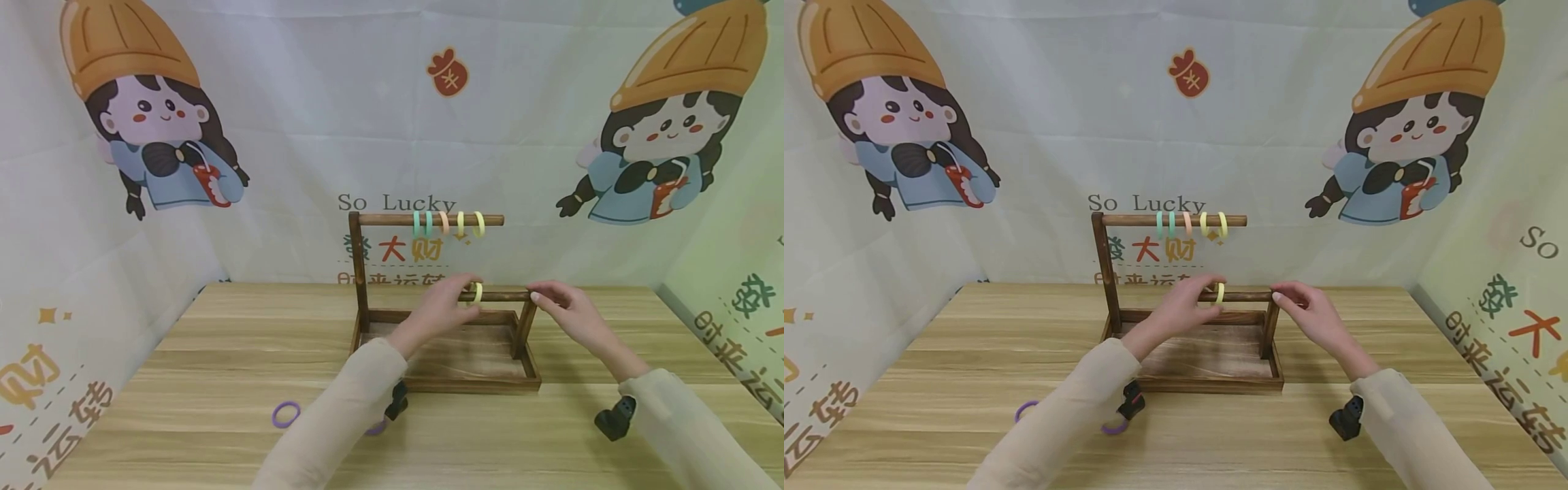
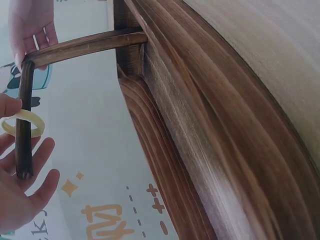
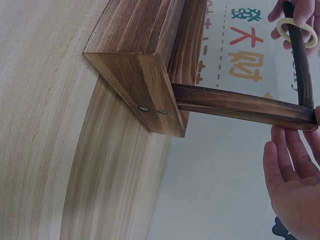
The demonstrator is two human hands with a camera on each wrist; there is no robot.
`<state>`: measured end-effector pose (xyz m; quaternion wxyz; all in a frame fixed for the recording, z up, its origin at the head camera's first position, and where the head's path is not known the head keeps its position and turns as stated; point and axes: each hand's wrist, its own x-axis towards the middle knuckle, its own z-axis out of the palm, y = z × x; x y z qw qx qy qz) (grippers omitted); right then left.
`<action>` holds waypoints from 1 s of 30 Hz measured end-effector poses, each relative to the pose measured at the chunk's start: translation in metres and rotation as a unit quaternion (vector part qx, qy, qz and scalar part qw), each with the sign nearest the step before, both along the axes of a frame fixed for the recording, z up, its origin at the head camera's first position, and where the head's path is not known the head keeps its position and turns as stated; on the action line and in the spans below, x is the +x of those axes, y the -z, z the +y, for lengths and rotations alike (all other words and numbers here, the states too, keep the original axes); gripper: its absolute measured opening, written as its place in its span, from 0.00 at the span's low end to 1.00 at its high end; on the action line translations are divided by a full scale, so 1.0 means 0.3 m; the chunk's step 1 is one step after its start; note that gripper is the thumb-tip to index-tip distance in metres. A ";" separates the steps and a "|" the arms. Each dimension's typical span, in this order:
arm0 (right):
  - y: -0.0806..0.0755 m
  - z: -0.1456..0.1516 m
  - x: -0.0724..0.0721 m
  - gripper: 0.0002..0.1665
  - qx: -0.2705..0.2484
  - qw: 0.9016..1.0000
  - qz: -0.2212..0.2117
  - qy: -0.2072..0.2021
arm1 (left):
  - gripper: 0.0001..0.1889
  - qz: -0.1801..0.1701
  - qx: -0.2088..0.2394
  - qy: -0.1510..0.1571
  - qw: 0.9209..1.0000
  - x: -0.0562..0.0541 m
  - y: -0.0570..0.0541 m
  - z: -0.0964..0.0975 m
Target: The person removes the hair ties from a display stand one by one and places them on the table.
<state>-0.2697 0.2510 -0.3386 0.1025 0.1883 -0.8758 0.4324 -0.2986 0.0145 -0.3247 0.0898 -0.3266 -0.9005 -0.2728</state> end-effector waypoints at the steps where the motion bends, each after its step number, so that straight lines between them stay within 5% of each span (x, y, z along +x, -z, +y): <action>1: 0.000 0.000 0.001 0.24 0.001 1.000 0.001 0.000 | 0.22 -0.009 0.014 0.005 1.000 -0.001 0.001 -0.005; 6: 0.001 -0.001 0.001 0.24 0.004 1.000 0.001 0.004 | 0.22 -0.029 0.056 0.015 0.998 -0.002 0.006 -0.036; 30: 0.002 0.001 0.000 0.24 -0.003 1.000 -0.003 0.000 | 0.23 -0.071 0.116 0.015 0.991 0.010 0.027 -0.137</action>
